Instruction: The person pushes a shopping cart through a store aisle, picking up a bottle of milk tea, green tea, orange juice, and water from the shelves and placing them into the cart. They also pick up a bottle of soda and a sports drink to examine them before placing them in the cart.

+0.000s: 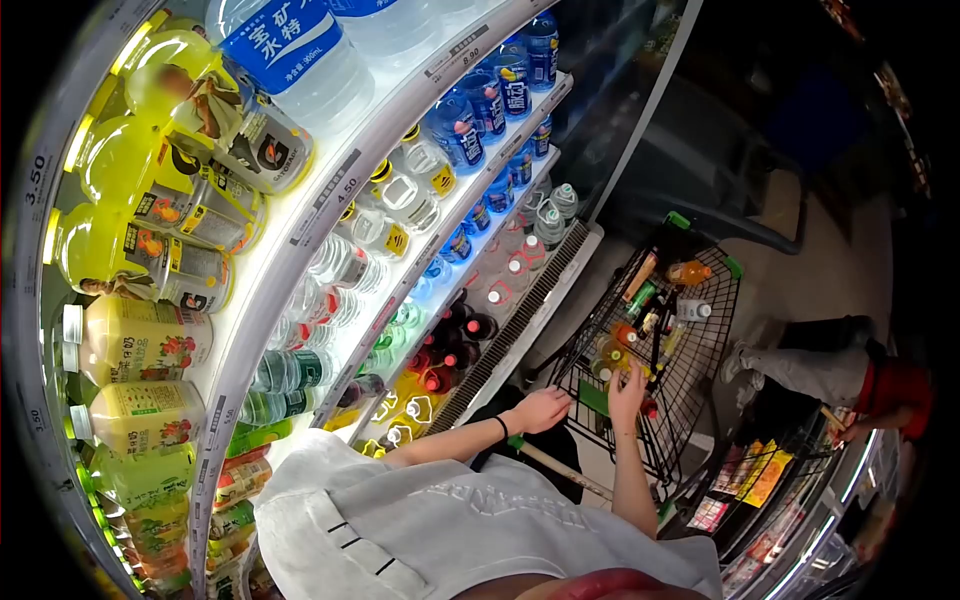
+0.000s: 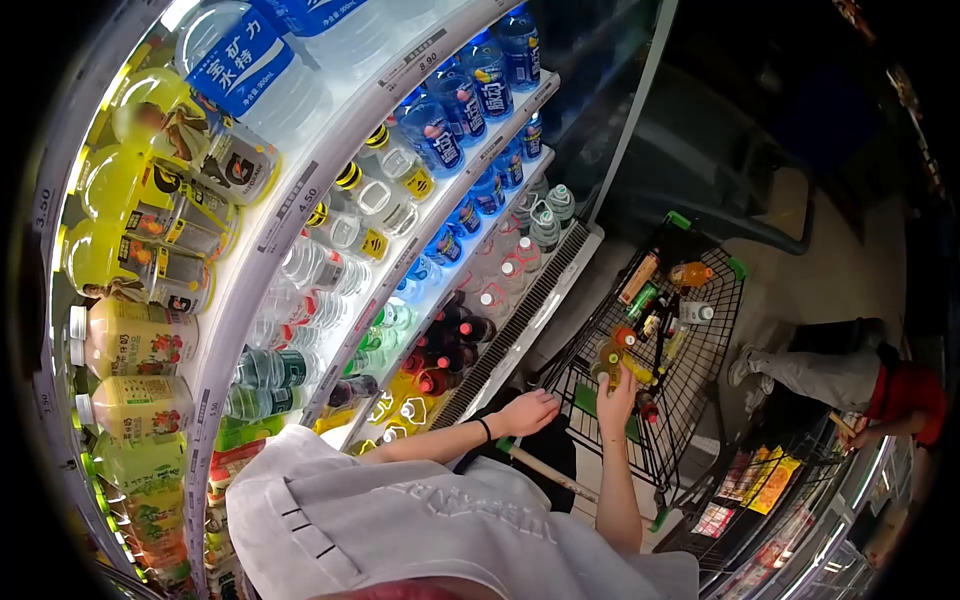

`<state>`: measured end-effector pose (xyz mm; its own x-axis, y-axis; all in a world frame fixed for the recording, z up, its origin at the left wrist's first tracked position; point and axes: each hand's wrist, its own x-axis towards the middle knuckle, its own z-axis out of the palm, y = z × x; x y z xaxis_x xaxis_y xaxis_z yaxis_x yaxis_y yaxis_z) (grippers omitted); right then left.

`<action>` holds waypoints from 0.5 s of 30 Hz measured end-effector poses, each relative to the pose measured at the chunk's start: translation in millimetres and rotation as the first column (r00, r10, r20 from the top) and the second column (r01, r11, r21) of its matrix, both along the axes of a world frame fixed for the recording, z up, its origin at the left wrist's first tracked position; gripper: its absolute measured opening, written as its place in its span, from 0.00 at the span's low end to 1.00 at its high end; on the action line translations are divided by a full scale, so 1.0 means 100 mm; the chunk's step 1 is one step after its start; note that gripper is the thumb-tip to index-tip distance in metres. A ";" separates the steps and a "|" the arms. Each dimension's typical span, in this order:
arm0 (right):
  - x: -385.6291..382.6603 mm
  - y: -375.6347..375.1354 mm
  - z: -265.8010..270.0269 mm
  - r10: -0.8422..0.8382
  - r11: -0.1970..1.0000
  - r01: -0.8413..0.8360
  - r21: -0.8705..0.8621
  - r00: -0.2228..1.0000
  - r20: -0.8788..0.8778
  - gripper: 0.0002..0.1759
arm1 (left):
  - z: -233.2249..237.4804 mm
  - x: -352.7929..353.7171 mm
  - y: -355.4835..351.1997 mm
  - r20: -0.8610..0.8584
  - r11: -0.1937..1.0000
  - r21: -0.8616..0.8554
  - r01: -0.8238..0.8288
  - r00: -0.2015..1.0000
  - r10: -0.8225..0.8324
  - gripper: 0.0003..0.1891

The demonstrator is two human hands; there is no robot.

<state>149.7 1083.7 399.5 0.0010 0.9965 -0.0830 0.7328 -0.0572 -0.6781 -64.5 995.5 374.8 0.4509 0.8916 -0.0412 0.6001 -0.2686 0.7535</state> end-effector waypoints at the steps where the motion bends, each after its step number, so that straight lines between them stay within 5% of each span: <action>1: 0.21 -0.38 -0.01 -0.060 0.998 0.061 -0.006 0.995 0.079 0.23 | -0.01 -0.01 -0.20 -0.059 0.997 0.052 0.058 0.997 -0.055 0.11; 5: 0.78 -1.61 0.02 -0.221 0.975 0.210 0.067 0.941 0.257 0.23 | 0.03 -0.15 -0.52 -0.211 0.932 0.137 0.335 0.930 -0.303 0.16; 7: 0.92 -2.09 -0.04 -0.278 0.959 0.249 0.137 0.919 0.278 0.21 | -0.03 -0.08 -0.66 -0.406 0.863 0.008 0.505 0.790 -0.459 0.22; 9: 1.06 -2.36 -0.14 -0.333 0.937 0.277 0.213 0.893 0.303 0.19 | 0.00 0.06 -0.70 -0.470 0.826 -0.237 0.512 0.684 -0.558 0.32; 11: 1.09 -2.69 -0.16 -0.297 0.955 0.276 0.110 0.901 0.316 0.16 | 0.02 0.15 -0.81 -0.367 0.839 -0.331 0.431 0.761 -0.535 0.33; 13: 1.13 -2.80 -0.14 -0.299 0.954 0.292 0.071 0.901 0.315 0.12 | -0.02 0.25 -0.87 -0.393 0.854 -0.354 0.380 0.768 -0.505 0.29; 15: 1.22 -2.85 -0.18 -0.081 0.997 0.061 0.056 0.872 0.482 0.12 | 0.04 0.25 -0.92 -0.457 0.904 -0.253 0.344 0.781 -0.425 0.25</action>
<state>272.1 798.4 381.5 0.1020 0.9947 -0.0161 0.9646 -0.1028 -0.2428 -39.5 903.8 378.9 0.6376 0.6127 -0.4670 0.7688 -0.4676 0.4362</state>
